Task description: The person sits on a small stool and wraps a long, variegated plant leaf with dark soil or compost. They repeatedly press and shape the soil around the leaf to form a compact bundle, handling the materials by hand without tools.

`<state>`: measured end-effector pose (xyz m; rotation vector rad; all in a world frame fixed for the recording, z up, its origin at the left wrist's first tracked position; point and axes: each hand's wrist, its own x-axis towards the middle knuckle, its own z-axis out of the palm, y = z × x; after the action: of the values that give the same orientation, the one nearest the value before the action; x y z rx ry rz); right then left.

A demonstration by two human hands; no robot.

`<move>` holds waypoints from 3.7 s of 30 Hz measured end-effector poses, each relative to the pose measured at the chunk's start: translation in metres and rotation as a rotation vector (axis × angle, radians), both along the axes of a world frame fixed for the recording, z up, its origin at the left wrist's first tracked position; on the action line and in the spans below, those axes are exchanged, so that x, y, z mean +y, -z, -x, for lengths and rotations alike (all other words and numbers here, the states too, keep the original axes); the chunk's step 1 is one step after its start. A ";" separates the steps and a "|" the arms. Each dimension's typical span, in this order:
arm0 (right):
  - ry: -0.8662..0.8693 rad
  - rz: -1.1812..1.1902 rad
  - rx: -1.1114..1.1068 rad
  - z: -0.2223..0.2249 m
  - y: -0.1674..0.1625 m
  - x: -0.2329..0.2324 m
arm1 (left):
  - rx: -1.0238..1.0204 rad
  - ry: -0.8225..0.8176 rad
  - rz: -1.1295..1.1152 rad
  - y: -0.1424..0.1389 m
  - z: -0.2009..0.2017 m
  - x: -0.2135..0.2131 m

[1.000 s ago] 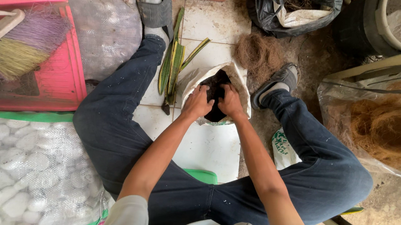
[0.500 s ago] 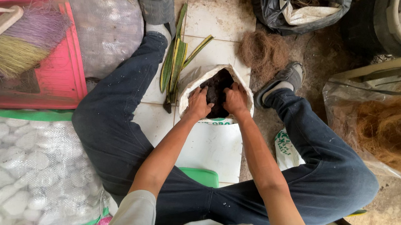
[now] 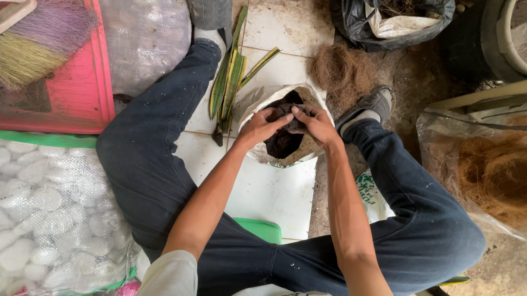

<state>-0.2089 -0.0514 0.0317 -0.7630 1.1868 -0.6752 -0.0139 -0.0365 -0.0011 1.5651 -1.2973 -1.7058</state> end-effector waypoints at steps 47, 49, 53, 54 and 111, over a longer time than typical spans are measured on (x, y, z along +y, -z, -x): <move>0.111 -0.076 0.012 -0.019 0.014 0.024 | 0.142 -0.122 -0.041 0.019 -0.004 0.014; 0.115 -0.073 -0.009 -0.016 0.016 0.024 | 0.223 -0.138 -0.076 0.022 -0.007 0.013; 0.218 -0.108 -0.056 -0.014 0.016 0.023 | 0.322 -0.193 -0.162 0.020 -0.009 0.008; 0.252 -0.116 -0.071 -0.014 0.015 0.022 | 0.332 -0.208 -0.158 0.019 -0.008 0.006; 0.077 -0.040 0.066 -0.017 0.009 0.021 | 0.480 -0.350 -0.437 0.016 0.008 0.014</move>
<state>-0.1918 -0.0307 0.0225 -0.7134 1.2915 -0.6925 -0.0221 -0.0229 -0.0169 1.3662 -0.4065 -2.0391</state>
